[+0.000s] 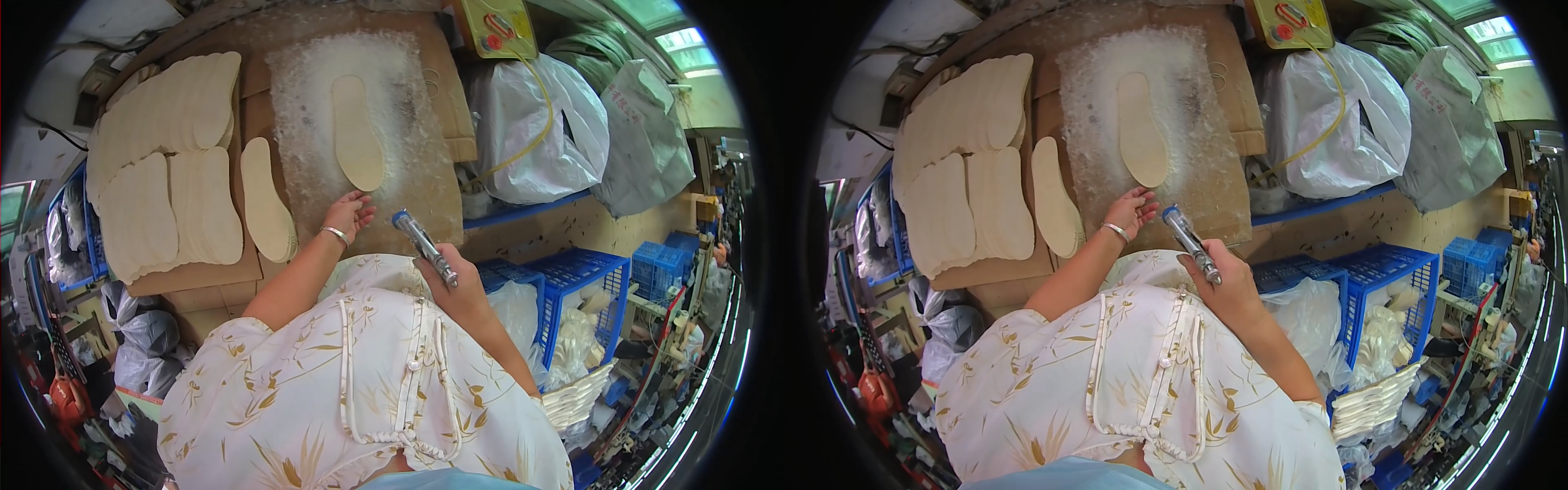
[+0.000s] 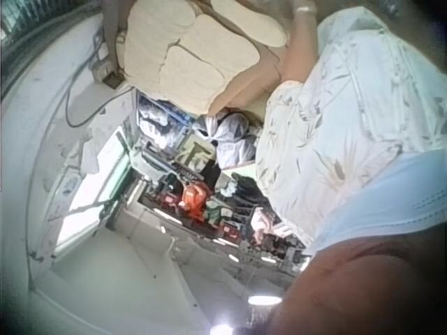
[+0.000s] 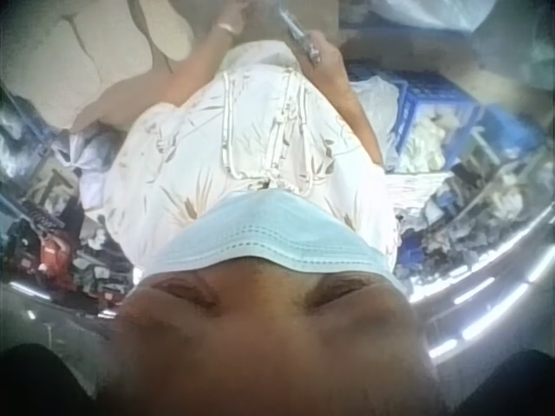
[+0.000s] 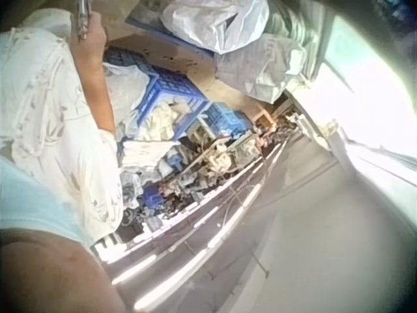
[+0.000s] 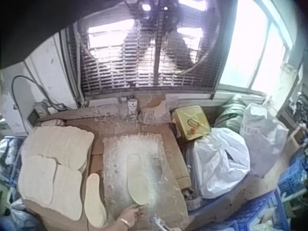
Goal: Applying adhesive spray to shoe insoles and organizing them.
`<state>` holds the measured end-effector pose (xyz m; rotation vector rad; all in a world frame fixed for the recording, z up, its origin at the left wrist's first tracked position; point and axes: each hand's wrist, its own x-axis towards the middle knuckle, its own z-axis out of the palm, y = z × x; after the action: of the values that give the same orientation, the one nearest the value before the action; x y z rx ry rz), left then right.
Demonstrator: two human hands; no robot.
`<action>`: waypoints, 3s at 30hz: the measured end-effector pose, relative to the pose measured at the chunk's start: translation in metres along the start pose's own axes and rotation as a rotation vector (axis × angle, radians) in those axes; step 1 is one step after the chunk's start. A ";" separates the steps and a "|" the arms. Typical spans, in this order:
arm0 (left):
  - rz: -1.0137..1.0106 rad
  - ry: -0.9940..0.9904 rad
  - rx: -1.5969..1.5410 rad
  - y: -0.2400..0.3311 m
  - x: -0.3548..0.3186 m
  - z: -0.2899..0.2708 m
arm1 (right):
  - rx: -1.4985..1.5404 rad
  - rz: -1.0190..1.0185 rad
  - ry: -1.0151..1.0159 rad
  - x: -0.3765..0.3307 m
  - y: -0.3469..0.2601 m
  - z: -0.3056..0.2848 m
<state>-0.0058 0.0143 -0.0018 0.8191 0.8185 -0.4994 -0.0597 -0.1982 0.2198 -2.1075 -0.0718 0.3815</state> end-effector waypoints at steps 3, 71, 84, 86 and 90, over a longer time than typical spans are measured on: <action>0.001 0.002 0.001 0.000 0.000 -0.001 | -0.009 0.006 0.005 0.000 0.004 0.000; 0.343 0.297 0.045 0.048 -0.043 0.058 | 0.128 -0.007 0.126 0.023 0.024 -0.021; 0.901 0.295 0.102 0.169 -0.178 -0.068 | 0.103 -0.091 -0.052 0.051 0.005 -0.004; 0.980 0.415 0.118 0.171 -0.195 -0.109 | 0.089 -0.120 -0.080 0.055 0.002 0.003; 1.000 0.557 0.124 0.166 -0.215 -0.203 | 0.050 -0.128 -0.130 0.062 -0.004 0.012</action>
<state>-0.1122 0.2937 0.1592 1.3798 0.7655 0.5976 -0.0040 -0.1740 0.2025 -2.0151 -0.2697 0.4386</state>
